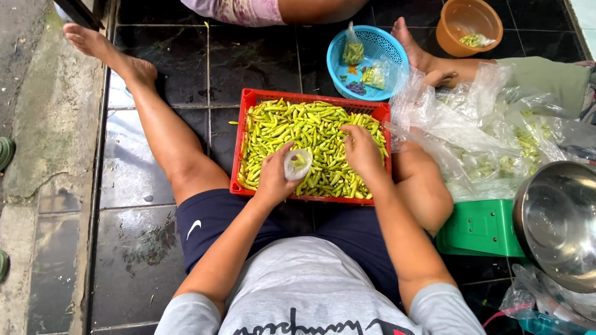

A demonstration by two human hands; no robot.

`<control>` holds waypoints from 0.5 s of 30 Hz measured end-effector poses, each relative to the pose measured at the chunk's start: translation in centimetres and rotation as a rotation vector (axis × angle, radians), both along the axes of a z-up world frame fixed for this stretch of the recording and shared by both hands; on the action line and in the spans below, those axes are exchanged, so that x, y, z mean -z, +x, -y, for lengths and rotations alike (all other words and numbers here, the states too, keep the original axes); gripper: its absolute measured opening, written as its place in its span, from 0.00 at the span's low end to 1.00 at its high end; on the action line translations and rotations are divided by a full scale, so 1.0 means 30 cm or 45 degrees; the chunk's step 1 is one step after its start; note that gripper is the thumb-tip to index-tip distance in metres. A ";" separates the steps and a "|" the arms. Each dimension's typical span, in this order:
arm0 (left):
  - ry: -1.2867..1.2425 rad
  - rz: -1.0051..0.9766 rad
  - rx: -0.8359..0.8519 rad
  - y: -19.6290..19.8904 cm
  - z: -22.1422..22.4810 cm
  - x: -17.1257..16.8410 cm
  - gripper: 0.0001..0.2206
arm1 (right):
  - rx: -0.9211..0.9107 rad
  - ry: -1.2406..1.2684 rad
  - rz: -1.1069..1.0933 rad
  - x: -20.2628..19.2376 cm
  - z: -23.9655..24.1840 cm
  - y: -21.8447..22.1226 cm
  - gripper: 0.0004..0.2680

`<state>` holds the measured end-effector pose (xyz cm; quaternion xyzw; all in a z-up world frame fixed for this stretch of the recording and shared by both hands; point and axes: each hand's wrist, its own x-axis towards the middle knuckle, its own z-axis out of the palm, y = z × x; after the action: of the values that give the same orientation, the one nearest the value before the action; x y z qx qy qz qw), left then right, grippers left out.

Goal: Bag green chilies from a crate into small plastic bags

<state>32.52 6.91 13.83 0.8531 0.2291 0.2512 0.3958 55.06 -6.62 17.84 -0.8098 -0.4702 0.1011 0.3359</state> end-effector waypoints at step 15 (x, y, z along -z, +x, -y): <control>-0.080 0.064 -0.077 0.124 0.030 0.131 0.36 | -0.032 -0.666 0.141 0.046 -0.072 0.019 0.23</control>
<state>36.25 6.01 9.90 0.8264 0.2525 0.2771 0.4202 55.64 -4.45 16.47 -0.8675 -0.4558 0.1790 0.0876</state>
